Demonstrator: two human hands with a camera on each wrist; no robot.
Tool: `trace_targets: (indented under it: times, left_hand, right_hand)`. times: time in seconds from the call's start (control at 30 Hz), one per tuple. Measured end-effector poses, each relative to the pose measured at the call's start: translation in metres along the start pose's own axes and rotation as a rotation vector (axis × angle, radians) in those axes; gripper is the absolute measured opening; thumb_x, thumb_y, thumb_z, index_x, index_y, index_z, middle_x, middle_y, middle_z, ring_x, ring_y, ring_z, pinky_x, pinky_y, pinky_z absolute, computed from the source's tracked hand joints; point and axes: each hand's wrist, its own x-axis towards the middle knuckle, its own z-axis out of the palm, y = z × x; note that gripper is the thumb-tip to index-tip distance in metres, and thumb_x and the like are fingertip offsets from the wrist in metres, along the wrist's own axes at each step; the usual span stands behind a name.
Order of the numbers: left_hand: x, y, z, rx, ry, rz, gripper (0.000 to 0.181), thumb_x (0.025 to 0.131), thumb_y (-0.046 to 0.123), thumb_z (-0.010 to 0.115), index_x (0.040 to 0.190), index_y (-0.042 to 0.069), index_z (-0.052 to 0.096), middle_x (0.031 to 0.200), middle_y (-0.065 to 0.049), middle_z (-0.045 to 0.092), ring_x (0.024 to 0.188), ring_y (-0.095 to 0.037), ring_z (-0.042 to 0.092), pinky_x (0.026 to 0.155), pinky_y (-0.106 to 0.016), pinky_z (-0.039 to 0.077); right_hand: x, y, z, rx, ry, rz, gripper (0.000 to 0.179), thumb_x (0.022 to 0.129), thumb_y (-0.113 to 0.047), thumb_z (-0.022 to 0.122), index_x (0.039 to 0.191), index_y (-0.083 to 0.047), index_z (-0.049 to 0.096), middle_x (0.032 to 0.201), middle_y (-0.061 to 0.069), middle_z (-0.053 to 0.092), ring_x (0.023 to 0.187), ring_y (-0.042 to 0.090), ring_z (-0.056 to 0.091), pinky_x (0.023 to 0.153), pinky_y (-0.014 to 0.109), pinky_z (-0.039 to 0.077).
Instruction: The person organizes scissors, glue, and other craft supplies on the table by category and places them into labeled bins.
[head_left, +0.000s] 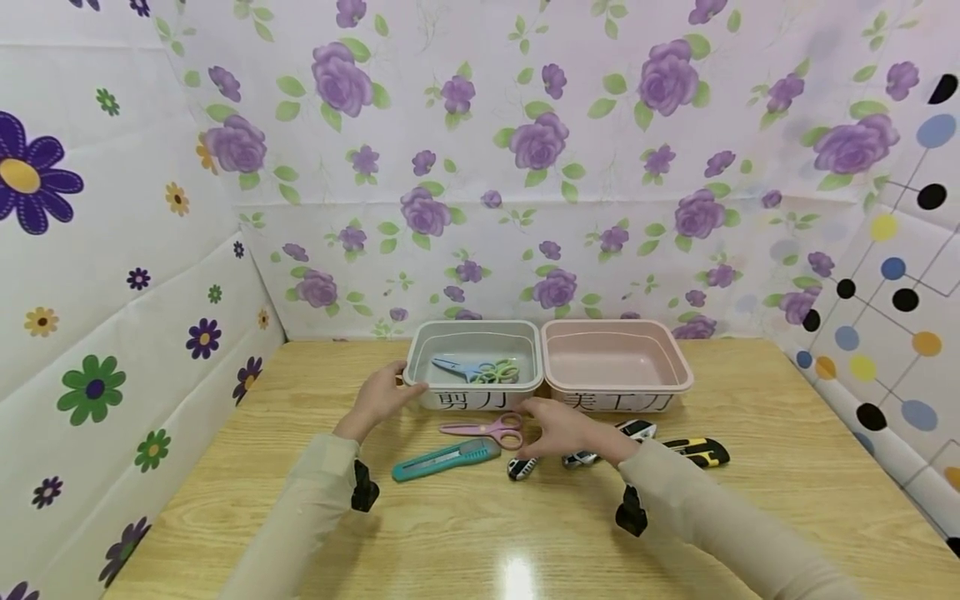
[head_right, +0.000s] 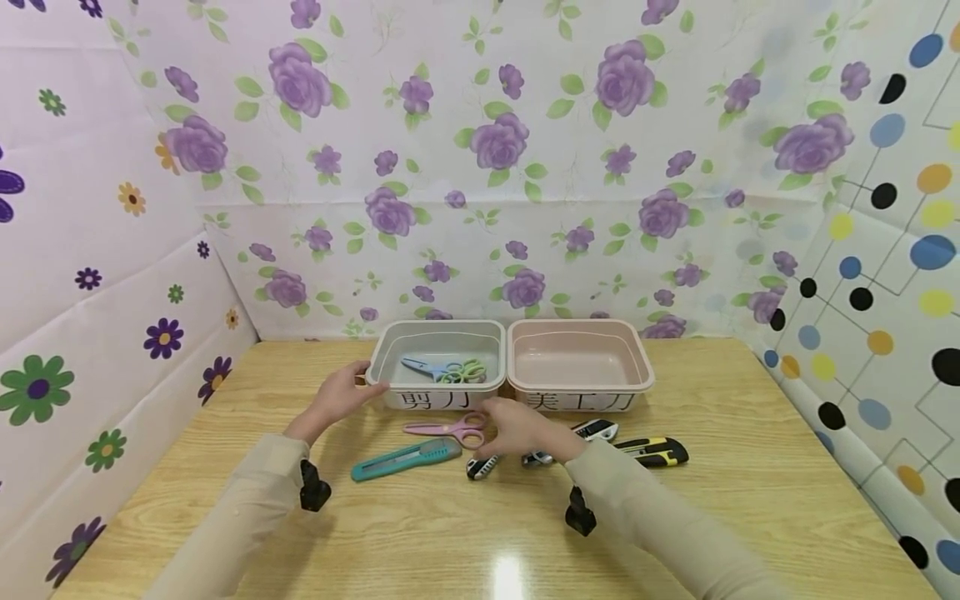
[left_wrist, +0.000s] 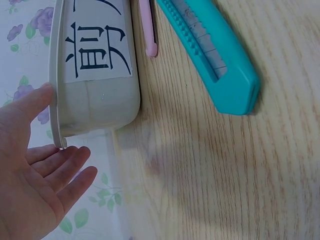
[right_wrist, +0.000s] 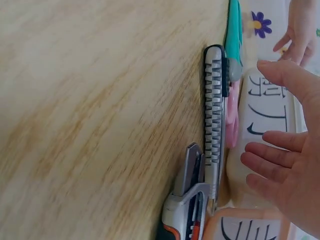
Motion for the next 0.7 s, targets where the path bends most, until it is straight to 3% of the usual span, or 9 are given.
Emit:
trace_targets:
  times: [0.7]
  left_hand:
    - [0.001,-0.003,0.002,0.000,-0.001,0.000,0.059,0.086,0.031,0.062,0.131,-0.004,0.043,0.113,-0.020,0.058,0.101,-0.032,0.055,0.074,-0.041,0.050]
  right_hand:
    - [0.017,0.012,0.016,-0.019,0.042,0.003,0.061,0.071,-0.034,0.074,0.118,0.000,0.054,0.108,0.009,0.060,0.098,0.021,0.057,0.083,0.036,0.046]
